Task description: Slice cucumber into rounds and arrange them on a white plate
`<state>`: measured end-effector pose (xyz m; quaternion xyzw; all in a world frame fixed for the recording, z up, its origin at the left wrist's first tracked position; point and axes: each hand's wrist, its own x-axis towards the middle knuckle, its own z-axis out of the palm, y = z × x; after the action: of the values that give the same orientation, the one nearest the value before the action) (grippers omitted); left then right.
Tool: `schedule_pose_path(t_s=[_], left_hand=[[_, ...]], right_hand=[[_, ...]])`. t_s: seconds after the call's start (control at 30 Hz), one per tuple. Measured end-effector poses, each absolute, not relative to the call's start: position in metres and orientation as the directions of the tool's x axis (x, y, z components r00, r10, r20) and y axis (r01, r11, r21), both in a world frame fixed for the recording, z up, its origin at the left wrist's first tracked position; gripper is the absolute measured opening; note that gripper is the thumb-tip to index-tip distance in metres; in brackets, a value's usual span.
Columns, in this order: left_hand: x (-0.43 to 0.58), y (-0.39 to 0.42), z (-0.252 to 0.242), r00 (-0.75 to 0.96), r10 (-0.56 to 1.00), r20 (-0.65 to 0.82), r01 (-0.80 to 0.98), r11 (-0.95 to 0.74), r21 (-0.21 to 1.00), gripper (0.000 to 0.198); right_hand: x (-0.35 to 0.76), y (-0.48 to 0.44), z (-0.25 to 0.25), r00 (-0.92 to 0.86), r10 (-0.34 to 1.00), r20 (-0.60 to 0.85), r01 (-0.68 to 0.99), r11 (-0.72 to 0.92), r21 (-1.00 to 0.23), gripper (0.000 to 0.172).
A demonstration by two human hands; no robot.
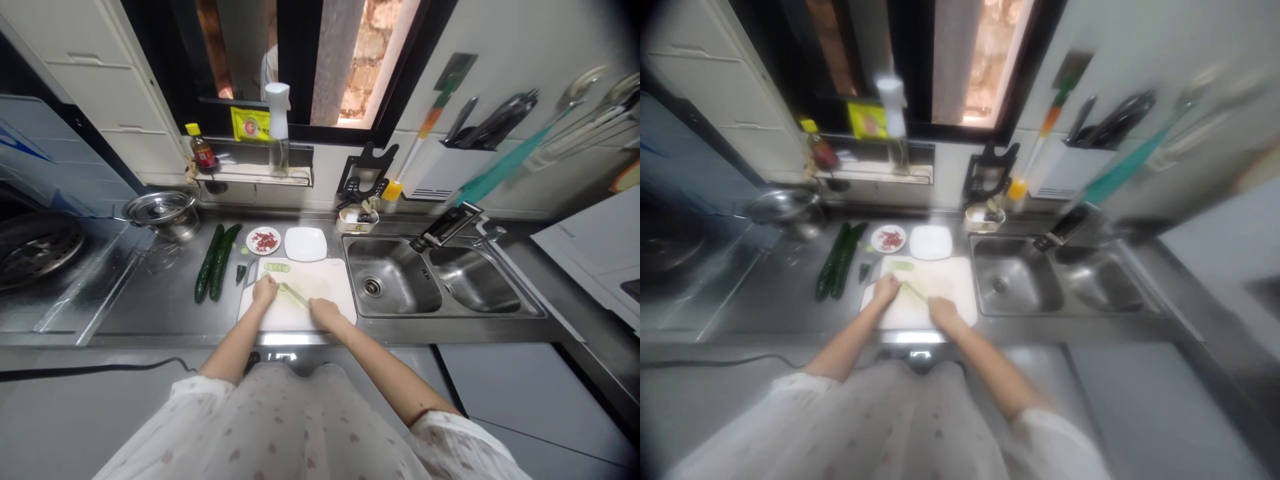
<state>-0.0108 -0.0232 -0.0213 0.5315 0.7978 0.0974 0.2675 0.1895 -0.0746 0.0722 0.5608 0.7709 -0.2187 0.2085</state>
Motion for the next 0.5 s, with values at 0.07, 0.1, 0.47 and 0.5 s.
schedule_pose_path(t_s=[0.07,0.1,0.47,0.5], left_hand=[[-0.010,-0.024,-0.021,-0.301,0.897,-0.323,0.793,0.423,0.439,0.017],[-0.010,-0.024,-0.021,-0.304,0.897,-0.322,0.791,0.426,0.438,0.017],[-0.007,-0.027,-0.015,-0.298,0.905,-0.304,0.797,0.411,0.441,0.013],[-0.007,-0.028,-0.015,-0.301,0.905,-0.301,0.797,0.412,0.442,0.013]], right_hand=[[0.194,-0.077,0.070,-0.288,0.775,-0.563,0.955,0.278,-0.106,0.032],[0.197,-0.078,0.068,-0.290,0.777,-0.559,0.954,0.281,-0.105,0.031],[0.212,-0.091,0.061,-0.284,0.791,-0.541,0.955,0.283,-0.088,0.031],[0.214,-0.092,0.061,-0.280,0.789,-0.547,0.957,0.276,-0.091,0.030]])
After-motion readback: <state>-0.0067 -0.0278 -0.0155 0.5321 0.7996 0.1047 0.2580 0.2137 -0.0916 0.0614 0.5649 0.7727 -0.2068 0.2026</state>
